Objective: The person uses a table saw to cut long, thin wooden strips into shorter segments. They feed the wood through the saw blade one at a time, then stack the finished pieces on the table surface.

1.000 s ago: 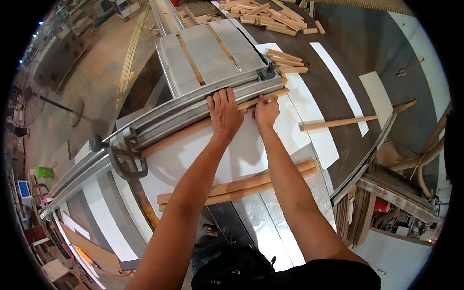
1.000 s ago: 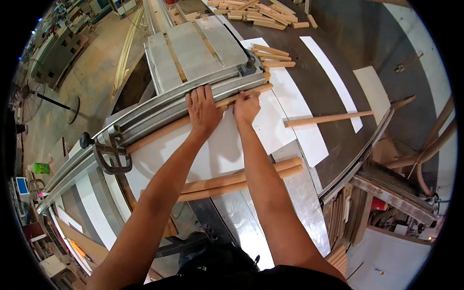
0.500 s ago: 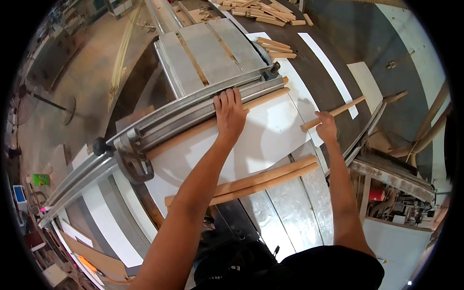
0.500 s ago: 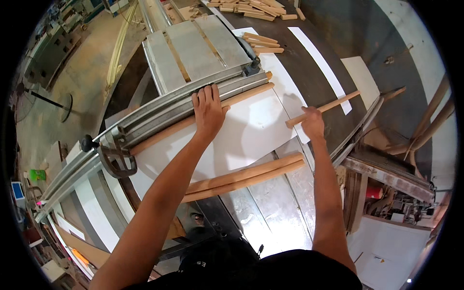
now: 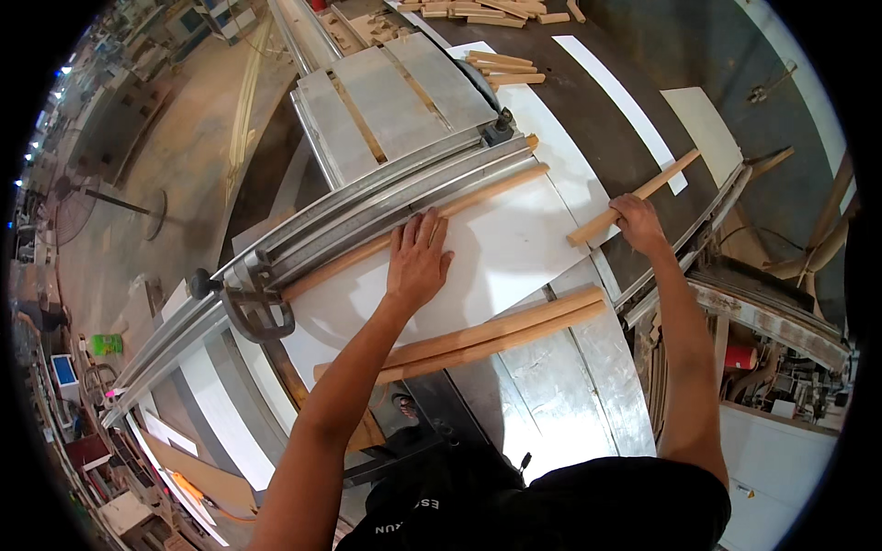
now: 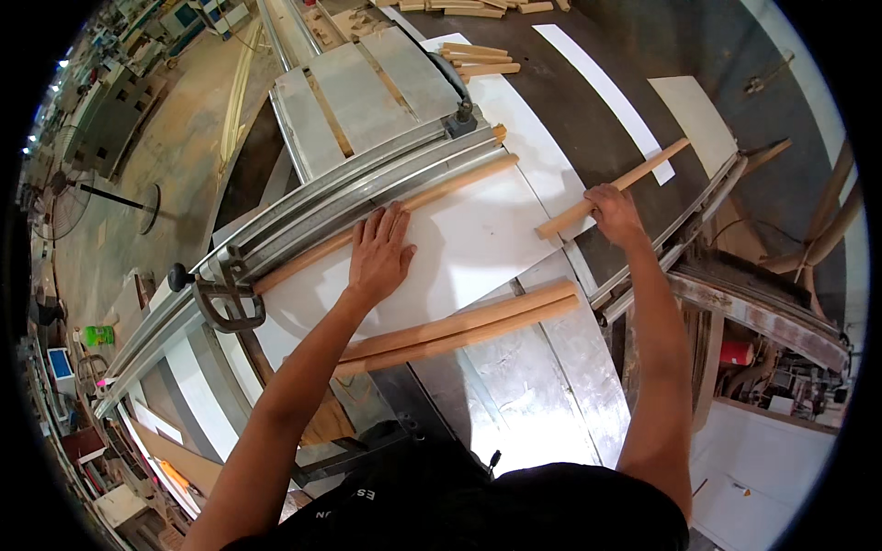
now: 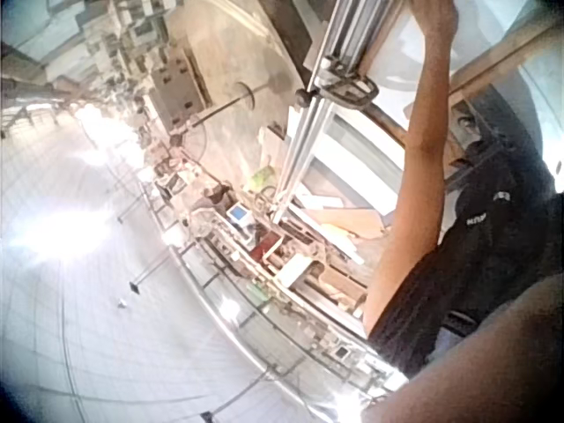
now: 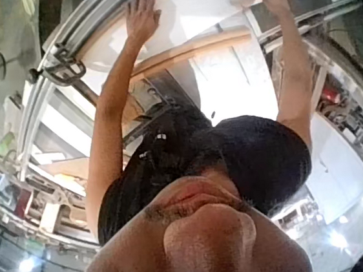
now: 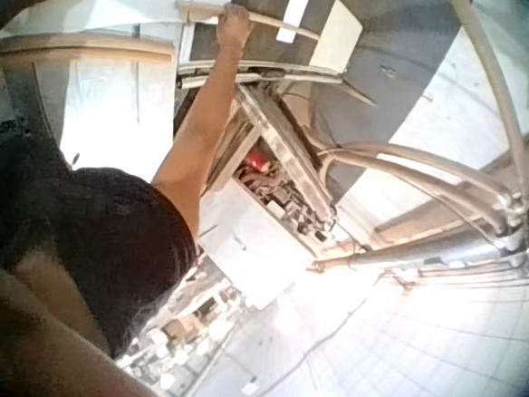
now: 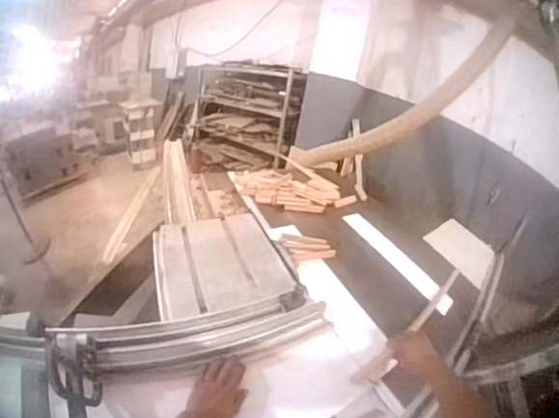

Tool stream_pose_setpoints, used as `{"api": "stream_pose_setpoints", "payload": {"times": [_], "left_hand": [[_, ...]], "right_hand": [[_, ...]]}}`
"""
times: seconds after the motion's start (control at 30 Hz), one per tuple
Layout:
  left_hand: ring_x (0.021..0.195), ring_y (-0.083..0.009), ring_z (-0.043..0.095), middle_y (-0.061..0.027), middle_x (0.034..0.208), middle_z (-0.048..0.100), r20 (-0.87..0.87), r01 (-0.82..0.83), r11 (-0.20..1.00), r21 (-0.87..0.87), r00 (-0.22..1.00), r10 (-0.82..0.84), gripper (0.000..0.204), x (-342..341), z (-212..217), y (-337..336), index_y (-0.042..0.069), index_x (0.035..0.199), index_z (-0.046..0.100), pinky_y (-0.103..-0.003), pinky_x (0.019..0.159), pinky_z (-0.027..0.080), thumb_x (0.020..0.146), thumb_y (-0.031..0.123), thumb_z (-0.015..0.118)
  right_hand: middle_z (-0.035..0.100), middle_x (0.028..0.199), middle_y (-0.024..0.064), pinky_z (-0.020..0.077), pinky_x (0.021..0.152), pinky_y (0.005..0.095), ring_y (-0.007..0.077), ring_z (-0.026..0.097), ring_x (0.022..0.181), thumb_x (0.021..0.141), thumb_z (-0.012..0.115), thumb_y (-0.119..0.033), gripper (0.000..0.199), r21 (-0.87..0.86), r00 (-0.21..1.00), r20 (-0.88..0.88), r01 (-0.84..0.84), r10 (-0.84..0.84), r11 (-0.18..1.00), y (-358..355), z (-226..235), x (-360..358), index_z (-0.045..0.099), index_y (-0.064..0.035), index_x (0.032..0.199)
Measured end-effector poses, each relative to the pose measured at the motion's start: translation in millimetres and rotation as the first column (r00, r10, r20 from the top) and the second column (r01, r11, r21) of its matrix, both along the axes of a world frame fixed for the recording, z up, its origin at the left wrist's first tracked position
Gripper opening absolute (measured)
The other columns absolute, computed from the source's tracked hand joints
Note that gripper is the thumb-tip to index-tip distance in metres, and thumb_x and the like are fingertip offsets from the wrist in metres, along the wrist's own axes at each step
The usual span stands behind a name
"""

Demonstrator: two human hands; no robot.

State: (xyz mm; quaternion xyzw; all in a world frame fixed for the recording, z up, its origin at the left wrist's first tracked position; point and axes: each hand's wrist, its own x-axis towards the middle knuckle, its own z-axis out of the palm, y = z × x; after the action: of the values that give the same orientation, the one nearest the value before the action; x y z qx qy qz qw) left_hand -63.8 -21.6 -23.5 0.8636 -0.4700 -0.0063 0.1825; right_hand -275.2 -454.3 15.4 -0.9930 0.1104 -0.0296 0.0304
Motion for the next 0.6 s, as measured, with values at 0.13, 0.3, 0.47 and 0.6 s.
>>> {"api": "stream_pose_setpoints", "payload": {"times": [0.13,0.3,0.47,0.6], "left_hand": [[0.133,-0.0392,0.043,-0.0169,0.147,0.047,-0.069,0.041,0.998,0.053,0.997,-0.037,0.068,-35,19,3,0.013,0.142,0.055,-0.057,0.11,0.032,0.087,0.052,0.069],[0.134,-0.0389,0.042,-0.0181,0.145,0.047,-0.299,0.16,0.986,0.039,0.944,-0.142,0.063,-106,41,32,0.011,0.135,0.056,-0.058,0.111,0.031,0.088,0.051,0.069],[0.13,-0.0372,0.049,-0.0199,0.141,0.05,-0.321,-0.172,0.951,-0.256,0.943,0.084,0.056,-142,24,72,0.005,0.134,0.055,-0.052,0.107,0.039,0.089,0.032,0.074],[0.113,-0.0432,0.057,-0.0284,0.13,0.054,-0.58,-0.807,0.49,-0.329,0.582,0.57,0.061,-101,38,107,-0.006,0.139,0.046,-0.048,0.098,0.047,0.092,0.023,0.073]], "right_hand": [[0.069,0.114,0.0152,0.0481,0.097,0.0489,0.0373,0.062,0.112,0.08,0.072,0.0,0.035,0.061,0.984,0.15,-0.104,0.094,0.993,40,50,9,0.066,-0.0036,0.115],[0.069,0.113,0.0187,0.0511,0.095,0.0458,0.0381,0.064,0.107,0.079,0.075,-0.003,0.035,0.176,0.95,0.236,-0.25,0.206,0.952,111,82,43,0.069,-0.0006,0.114],[0.069,0.105,0.0169,0.0515,0.089,0.0458,0.0375,0.064,0.099,0.081,0.075,-0.004,0.031,0.236,0.88,0.25,-0.459,0.403,0.856,206,35,98,0.07,-0.001,0.111],[0.068,0.1,0.0126,0.0522,0.088,0.0438,0.0344,0.064,0.096,0.082,0.074,-0.007,0.025,0.288,0.851,0.272,-0.517,0.448,0.806,293,5,128,0.072,-0.0041,0.107]]}}
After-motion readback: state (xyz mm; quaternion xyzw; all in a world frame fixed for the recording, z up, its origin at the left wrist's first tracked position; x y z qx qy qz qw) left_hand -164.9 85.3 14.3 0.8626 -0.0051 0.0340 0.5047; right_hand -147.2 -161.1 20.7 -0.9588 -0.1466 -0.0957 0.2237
